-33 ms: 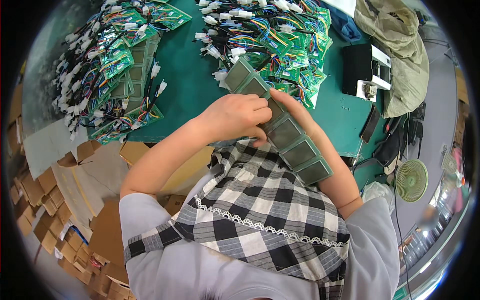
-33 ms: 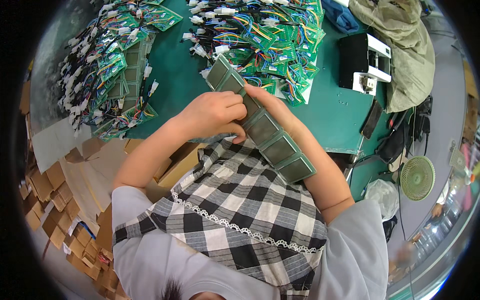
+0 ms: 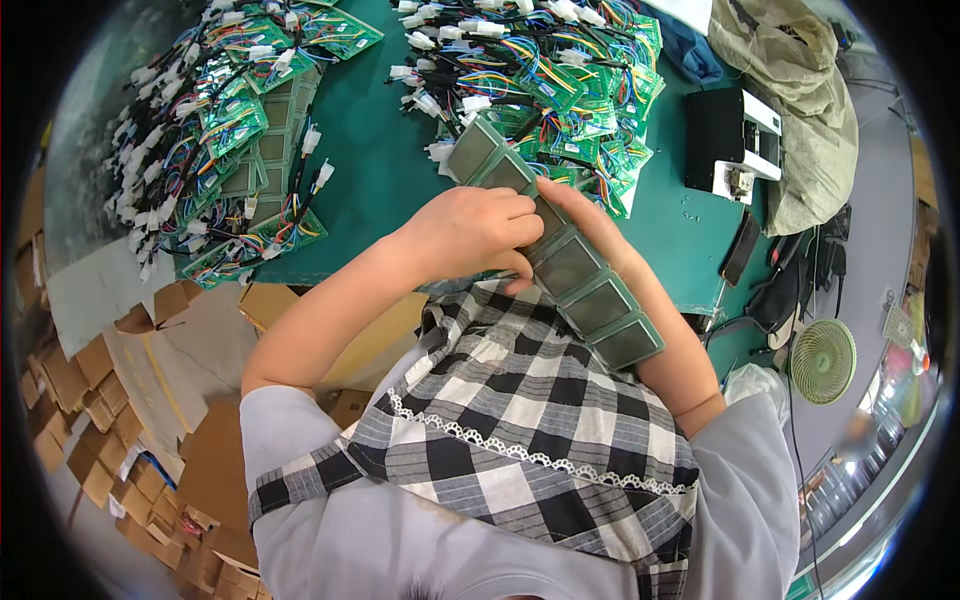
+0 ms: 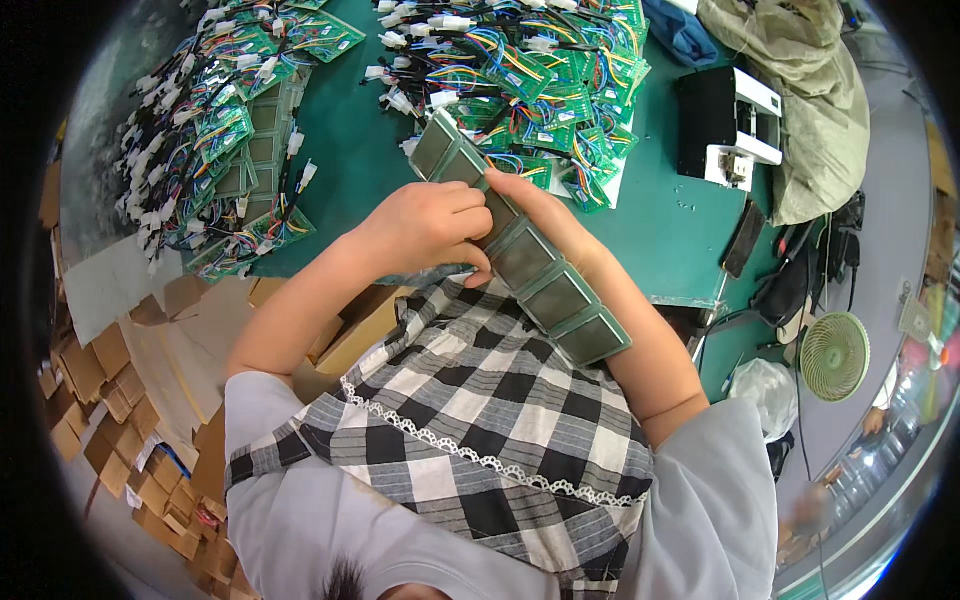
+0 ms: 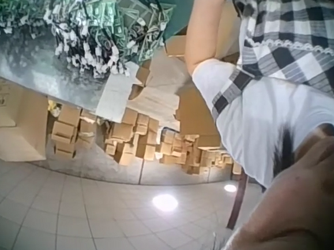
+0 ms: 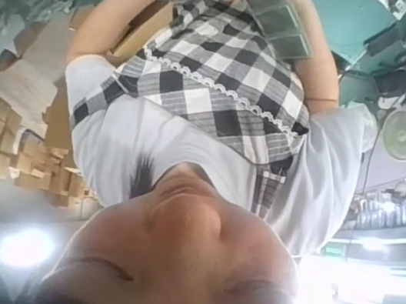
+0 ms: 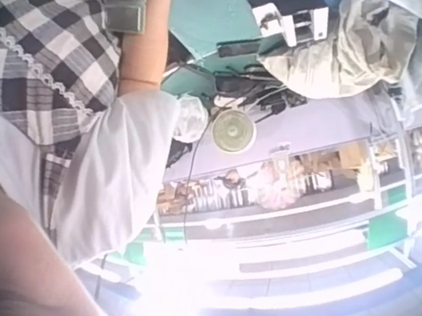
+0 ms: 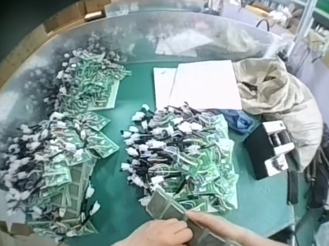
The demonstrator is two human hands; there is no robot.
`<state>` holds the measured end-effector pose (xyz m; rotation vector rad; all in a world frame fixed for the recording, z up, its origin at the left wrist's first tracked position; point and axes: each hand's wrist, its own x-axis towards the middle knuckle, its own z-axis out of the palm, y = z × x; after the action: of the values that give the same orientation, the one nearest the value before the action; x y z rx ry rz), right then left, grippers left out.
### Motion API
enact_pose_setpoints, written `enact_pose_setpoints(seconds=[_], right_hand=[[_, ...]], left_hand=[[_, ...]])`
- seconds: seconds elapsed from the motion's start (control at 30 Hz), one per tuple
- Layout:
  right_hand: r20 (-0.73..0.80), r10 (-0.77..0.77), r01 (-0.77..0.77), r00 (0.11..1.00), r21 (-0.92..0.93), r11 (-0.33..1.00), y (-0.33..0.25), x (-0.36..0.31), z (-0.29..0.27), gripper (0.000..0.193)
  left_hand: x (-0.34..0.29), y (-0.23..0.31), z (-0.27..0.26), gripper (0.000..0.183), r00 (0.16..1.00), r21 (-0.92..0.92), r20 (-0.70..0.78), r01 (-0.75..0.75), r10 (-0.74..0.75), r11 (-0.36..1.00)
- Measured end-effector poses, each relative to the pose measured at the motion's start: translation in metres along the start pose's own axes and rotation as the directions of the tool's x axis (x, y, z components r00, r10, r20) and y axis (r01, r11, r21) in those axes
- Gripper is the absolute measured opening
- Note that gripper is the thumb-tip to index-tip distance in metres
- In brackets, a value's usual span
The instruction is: The person peels protective film from a strip of LCD screens by hand, sets them aside, and then sorts through a pile of circuit boards with attached wiring. They repeat these actions, alternating between peeling film from the screens and handling the circuit boards.
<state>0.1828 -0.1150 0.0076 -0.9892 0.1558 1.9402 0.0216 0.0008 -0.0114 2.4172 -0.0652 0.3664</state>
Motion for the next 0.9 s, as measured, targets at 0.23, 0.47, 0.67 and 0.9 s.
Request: enact_pose_setpoints(seconds=[0.23, 0.47, 0.67, 0.9], right_hand=[[0.063, 0.047, -0.038, 0.997, -0.143, 0.989, -0.001, 0.006, 0.001, 0.054], [0.040, -0.038, 0.044, 0.998, -0.164, 0.985, -0.007, 0.010, -0.018, 0.062], [0.020, -0.080, 0.082, 0.997, -0.108, 0.991, -0.016, 0.016, -0.017, 0.065], [-0.146, -0.140, 0.123, 0.979, -0.121, 0.985, -0.006, 0.016, 0.004, 0.044]], left_hand=[[-0.008, -0.004, -0.002, 0.024, 0.996, -0.033, 0.055, 0.068, -0.067, 0.997], [-0.059, -0.009, 0.000, 0.011, 0.948, 0.436, -0.317, 0.162, -0.018, 0.885], [-0.093, -0.035, 0.055, 0.020, 0.947, 0.415, 0.290, 0.004, -0.136, 0.910], [0.006, 0.017, 0.024, 0.033, 0.980, 0.030, -0.167, -0.101, 0.105, 0.994]])
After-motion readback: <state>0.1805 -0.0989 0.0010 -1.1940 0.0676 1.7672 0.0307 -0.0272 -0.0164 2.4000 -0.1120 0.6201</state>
